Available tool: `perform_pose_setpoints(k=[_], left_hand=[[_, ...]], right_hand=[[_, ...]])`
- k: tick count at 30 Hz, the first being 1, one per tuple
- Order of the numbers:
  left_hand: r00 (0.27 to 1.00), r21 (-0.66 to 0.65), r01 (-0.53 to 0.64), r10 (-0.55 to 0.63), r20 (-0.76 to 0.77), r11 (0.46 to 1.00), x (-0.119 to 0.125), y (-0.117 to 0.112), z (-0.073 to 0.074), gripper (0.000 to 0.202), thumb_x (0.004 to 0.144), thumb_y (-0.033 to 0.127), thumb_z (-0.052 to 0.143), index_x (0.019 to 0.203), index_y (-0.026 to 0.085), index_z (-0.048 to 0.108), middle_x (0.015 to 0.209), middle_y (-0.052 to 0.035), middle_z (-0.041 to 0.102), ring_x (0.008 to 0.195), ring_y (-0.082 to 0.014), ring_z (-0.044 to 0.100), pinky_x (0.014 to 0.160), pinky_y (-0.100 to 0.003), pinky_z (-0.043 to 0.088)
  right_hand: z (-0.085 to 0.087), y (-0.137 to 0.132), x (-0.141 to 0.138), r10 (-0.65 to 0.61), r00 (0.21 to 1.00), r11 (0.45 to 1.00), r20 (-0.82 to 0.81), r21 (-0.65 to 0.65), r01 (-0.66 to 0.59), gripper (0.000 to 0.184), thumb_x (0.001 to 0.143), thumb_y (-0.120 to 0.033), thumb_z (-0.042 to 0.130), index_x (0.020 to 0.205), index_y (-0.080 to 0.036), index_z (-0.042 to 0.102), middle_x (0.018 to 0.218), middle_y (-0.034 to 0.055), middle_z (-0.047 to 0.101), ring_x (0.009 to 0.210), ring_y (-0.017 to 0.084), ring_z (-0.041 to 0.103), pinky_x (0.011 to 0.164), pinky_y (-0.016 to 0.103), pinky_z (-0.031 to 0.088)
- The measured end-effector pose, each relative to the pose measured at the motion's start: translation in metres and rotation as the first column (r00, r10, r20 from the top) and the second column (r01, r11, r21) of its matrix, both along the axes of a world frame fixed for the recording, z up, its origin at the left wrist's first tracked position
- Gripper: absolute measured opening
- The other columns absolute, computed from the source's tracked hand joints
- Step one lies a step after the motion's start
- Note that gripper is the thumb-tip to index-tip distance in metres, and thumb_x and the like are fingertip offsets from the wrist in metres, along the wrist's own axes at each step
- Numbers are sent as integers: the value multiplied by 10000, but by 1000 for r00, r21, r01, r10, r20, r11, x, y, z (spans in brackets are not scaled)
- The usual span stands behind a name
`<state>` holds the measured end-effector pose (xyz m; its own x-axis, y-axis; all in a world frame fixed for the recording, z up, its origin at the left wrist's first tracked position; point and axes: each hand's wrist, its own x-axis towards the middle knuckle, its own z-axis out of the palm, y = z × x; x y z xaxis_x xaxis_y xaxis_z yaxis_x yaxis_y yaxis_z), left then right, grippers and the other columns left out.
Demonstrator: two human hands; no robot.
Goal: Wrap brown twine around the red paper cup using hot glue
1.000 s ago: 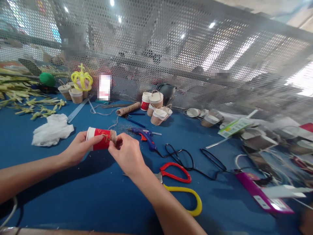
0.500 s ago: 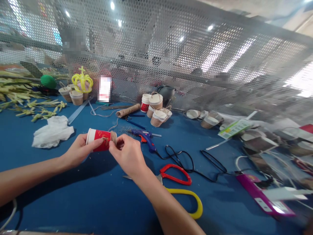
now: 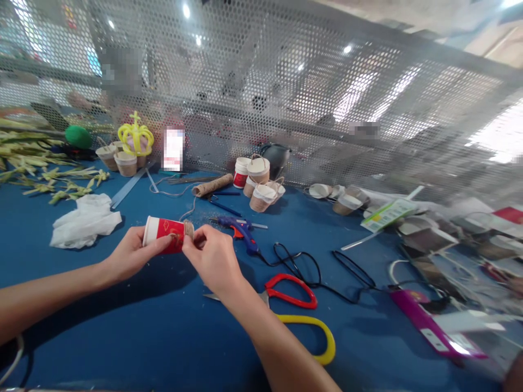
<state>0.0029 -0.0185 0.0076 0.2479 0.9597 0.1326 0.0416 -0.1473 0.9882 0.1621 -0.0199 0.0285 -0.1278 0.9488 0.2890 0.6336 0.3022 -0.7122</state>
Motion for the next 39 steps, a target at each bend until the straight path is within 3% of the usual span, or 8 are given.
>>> perform_pose_setpoints(k=[4, 7, 10, 14, 22, 39], left_hand=[[999, -43, -21, 22, 24, 999, 0, 1, 2, 279, 726, 330, 566, 881, 121, 667, 838, -51, 692, 709, -148, 609, 617, -200, 457], [990, -151, -37, 57, 130, 988, 1, 4, 5, 265, 691, 331, 603, 829, 116, 674, 752, -44, 693, 627, -130, 598, 571, -197, 447], [953, -312, -46, 135, 270, 949, 1, 10, 9, 232, 659, 295, 632, 789, 107, 670, 667, -40, 684, 562, -114, 587, 533, -190, 438], [917, -453, -44, 216, 335, 891, 1, 13, 12, 179, 638, 265, 648, 715, 103, 655, 598, -30, 663, 502, -102, 571, 468, -176, 410], [910, -482, -17, 213, 355, 876, 2, 11, 13, 175, 625, 250, 649, 695, 90, 654, 567, -30, 650, 474, -98, 559, 435, -173, 382], [922, -401, -31, 182, 342, 916, 4, 7, 10, 179, 643, 267, 649, 712, 103, 664, 606, -40, 672, 533, -110, 579, 507, -182, 428]], right_hand=[[3, 0, 0, 21, 999, 999, -37, -35, -22, 174, 722, -301, 513, 610, -169, 530, 534, 12, 586, 462, 114, 526, 453, 221, 420], [4, 0, 0, 55, 994, 997, -99, -53, -61, 173, 738, -313, 514, 659, -163, 550, 579, 24, 610, 501, 123, 559, 478, 224, 446], [3, 1, 0, 117, 986, 993, -116, -17, -120, 106, 732, -253, 522, 739, -158, 570, 663, 34, 636, 577, 129, 589, 555, 237, 484], [-2, 1, -1, 146, 989, 988, -5, 45, -146, 120, 707, -183, 534, 809, -160, 592, 750, 45, 646, 663, 144, 595, 637, 273, 492], [-5, 1, -2, 106, 988, 986, 114, 117, -119, 100, 702, -169, 531, 781, -156, 589, 733, 50, 637, 669, 157, 584, 644, 288, 477], [-5, -1, -5, 42, 992, 987, 121, 149, -60, 51, 686, -204, 529, 706, -164, 552, 663, 40, 607, 595, 140, 546, 588, 269, 451]])
